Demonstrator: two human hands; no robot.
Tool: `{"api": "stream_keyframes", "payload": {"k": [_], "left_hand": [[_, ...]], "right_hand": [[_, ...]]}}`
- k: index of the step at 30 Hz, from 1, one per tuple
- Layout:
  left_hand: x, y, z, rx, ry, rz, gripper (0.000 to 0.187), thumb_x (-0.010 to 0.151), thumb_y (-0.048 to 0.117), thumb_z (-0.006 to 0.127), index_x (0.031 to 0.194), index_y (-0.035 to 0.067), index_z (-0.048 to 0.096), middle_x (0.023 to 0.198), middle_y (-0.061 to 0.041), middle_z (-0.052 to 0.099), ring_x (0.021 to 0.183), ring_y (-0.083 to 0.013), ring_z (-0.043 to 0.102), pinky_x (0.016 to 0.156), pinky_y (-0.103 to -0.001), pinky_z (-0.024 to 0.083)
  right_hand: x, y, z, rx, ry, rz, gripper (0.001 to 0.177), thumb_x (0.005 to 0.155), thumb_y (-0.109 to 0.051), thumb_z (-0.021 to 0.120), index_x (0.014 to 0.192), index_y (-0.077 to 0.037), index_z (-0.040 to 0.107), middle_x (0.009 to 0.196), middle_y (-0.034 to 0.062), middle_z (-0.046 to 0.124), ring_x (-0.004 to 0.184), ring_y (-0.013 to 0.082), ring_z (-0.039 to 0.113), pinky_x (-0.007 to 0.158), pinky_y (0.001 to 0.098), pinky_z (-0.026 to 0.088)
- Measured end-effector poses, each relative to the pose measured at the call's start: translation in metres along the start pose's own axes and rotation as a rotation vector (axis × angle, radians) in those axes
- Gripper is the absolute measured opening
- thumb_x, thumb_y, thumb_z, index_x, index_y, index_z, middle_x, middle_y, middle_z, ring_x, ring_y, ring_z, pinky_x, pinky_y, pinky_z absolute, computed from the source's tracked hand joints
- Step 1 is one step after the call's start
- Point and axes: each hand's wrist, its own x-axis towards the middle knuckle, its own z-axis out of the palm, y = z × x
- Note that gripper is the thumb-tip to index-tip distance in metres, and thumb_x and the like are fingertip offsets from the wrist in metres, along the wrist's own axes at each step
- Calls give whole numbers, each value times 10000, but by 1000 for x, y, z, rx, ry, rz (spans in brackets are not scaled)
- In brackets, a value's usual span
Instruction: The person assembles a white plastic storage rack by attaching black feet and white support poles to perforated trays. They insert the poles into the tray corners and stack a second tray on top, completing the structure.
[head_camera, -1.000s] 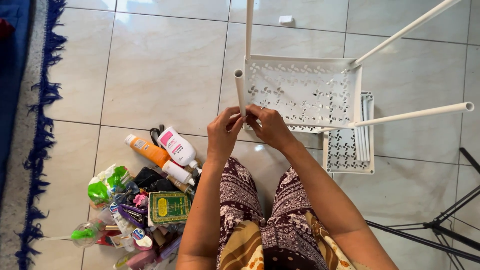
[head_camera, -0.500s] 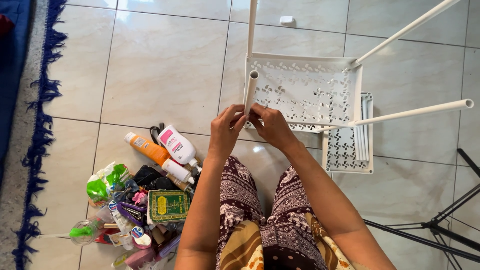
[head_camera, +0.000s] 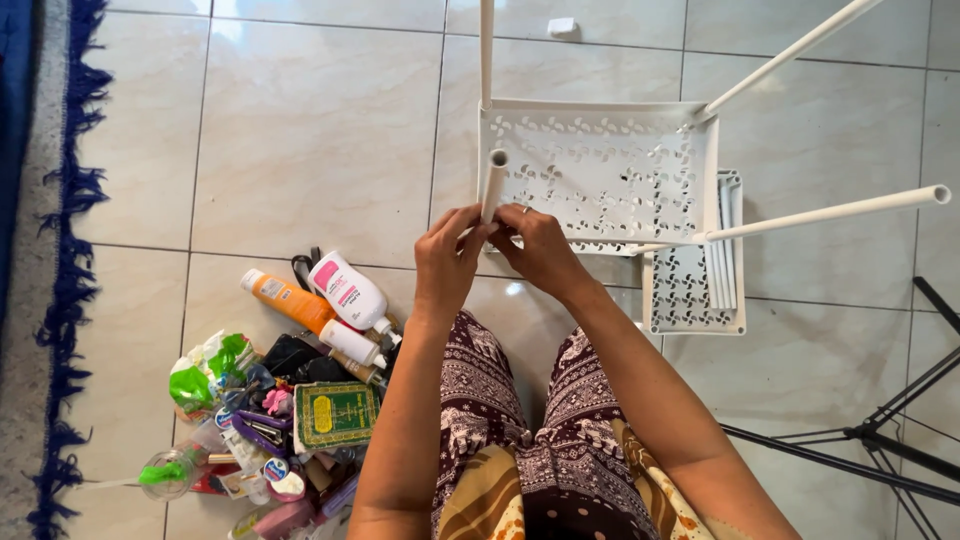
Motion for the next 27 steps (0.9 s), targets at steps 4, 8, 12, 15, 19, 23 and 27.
{"api": "stream_keyframes", "payload": {"k": [4,8,12,15,19,23,27], "left_hand": [[1,-7,2,-5,-1,8,228,954,37,724,1180,23,701,1015,-91,739,828,-180,755,644,-283,634],[-5,-12,2,-22,25,64,208,976,34,695,1183,21,678,1045,-86,724,897,-193,763,690,-288,645],[-7,-18,3,-14,24,51,132,1006,15,661,1136,20,678,1027,-111,711,863,-226,745,672,-312,617],[-23,-14,-1,10,22,40,115,1005,11,649,1115,22,679,1007,-119,711,858,-239,749,672,-319,607],[-15,-3,-3,-4,33,79,144,970,14,644,1111,16,675,1006,-121,719,864,-244,753,689,-316,608],[-15,4,-8,-18,-16,122,150,974,24,659,1123,14,668,1039,-129,729,910,-255,760,758,-331,605],[-22,31,-14,46,49,193,276,953,64,718,1210,-2,640,1101,-162,725,982,-298,736,845,-358,574]], "right_hand": [[-1,-2,6,-19,73,-34,226,906,-5,728,1120,0,655,967,152,721,851,317,737,721,391,589],[-8,1,15,-68,102,-47,207,916,6,728,1112,2,660,974,160,716,868,329,726,732,398,577],[-16,8,26,-161,148,-81,238,882,-1,738,1111,7,674,968,179,709,911,358,701,776,427,571],[-18,8,27,-156,144,-69,191,905,-2,735,1092,-8,695,955,161,726,925,344,697,812,430,565],[-17,-3,25,-136,171,-46,241,882,-14,728,1117,25,687,917,167,723,874,337,688,773,424,556],[-20,-11,21,-152,198,-64,250,917,-74,736,1151,-4,684,956,152,738,889,319,697,787,413,565],[-31,-33,-2,-14,113,47,390,903,-149,742,1268,-49,650,1017,136,731,866,259,715,778,376,590]]}}
